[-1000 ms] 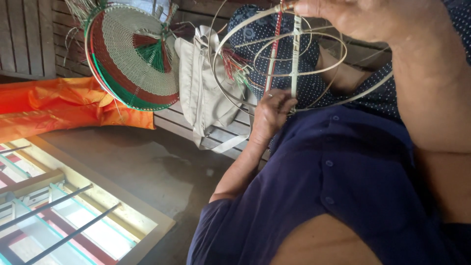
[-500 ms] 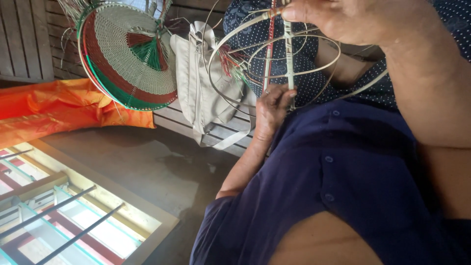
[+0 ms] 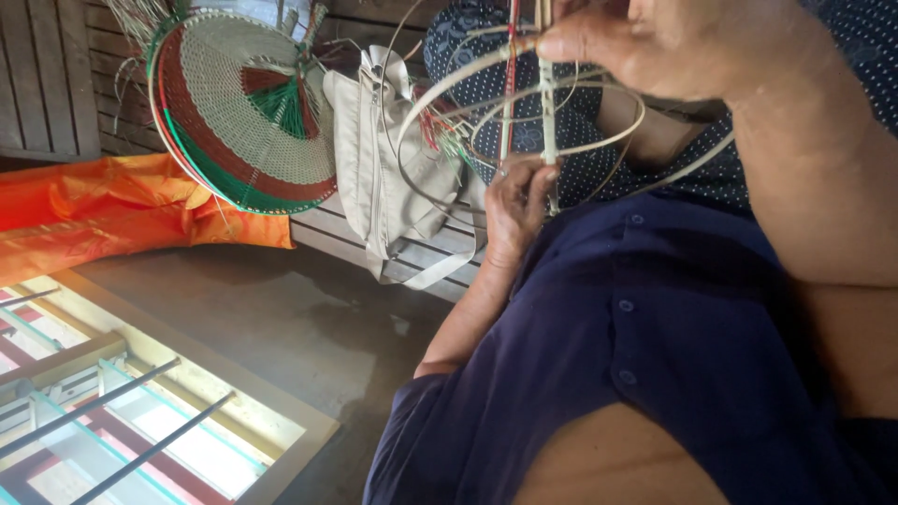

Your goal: The person weaves thin wooden strips into a circular frame by hand, bending and tucking the strips to secure the structure. They work while sitting on a wooden floor near several finished woven fans and a bag.

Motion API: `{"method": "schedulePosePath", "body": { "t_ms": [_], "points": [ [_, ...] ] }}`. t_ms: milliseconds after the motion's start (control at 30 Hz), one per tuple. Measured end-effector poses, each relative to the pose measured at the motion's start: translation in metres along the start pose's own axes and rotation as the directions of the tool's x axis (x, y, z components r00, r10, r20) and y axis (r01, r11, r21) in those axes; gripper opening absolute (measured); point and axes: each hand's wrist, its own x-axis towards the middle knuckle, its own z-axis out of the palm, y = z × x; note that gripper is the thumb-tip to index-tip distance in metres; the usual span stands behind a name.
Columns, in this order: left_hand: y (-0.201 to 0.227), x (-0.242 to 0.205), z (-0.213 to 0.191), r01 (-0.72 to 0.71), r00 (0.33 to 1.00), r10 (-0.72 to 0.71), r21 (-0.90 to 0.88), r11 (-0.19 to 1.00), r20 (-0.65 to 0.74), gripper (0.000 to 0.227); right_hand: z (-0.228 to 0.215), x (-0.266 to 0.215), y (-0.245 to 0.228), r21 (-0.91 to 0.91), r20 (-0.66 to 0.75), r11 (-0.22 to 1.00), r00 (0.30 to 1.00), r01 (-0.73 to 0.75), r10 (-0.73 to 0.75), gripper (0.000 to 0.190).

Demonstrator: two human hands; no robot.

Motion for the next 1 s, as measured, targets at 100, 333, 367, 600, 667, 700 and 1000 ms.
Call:
{"method": "schedulePosePath", "body": {
  "t_ms": [100, 333, 367, 600, 667, 700, 1000],
  "points": [
    [-0.002, -0.004, 0.005, 0.042, 0.999, -0.043, -0.023, 0.999, -0.020, 0.033, 0.007, -0.003, 0.000, 0.095, -0.020, 0.988, 0.992, -0.123, 0.126, 0.007],
    [0.009, 0.014, 0.007, 0.177, 0.983, -0.147, -0.733, 0.657, 0.106, 0.020, 0.003, 0.003, -0.013, 0.036, -0.032, 0.983, 0.983, -0.182, 0.183, 0.008],
    [0.009, 0.015, 0.011, 0.173, 0.983, -0.150, -0.795, 0.582, 0.104, 0.026, 0.002, 0.002, -0.015, -0.001, -0.044, 0.989, 0.988, -0.148, 0.148, 0.010],
    [-0.017, 0.008, 0.054, 0.002, 0.973, -0.182, -0.786, 0.619, -0.140, 0.016, 0.004, 0.002, -0.007, 0.072, -0.056, 0.993, 0.993, -0.098, 0.102, 0.010],
    [-0.016, 0.011, 0.058, -0.027, 0.974, -0.160, -0.781, 0.623, -0.162, 0.015, 0.000, 0.000, -0.004, 0.052, -0.059, 0.995, 0.995, -0.082, 0.085, 0.008],
    [-0.016, 0.010, 0.060, -0.051, 0.973, -0.145, -0.777, 0.627, -0.180, 0.014, 0.000, -0.001, -0.002, 0.036, -0.059, 0.997, 0.996, -0.071, 0.073, 0.007],
    [0.031, 0.044, 0.016, 0.142, 0.989, -0.105, -0.881, 0.451, 0.106, 0.028, -0.010, 0.002, -0.018, -0.137, -0.053, 0.990, 0.998, 0.011, -0.018, 0.008]
  ]
}}
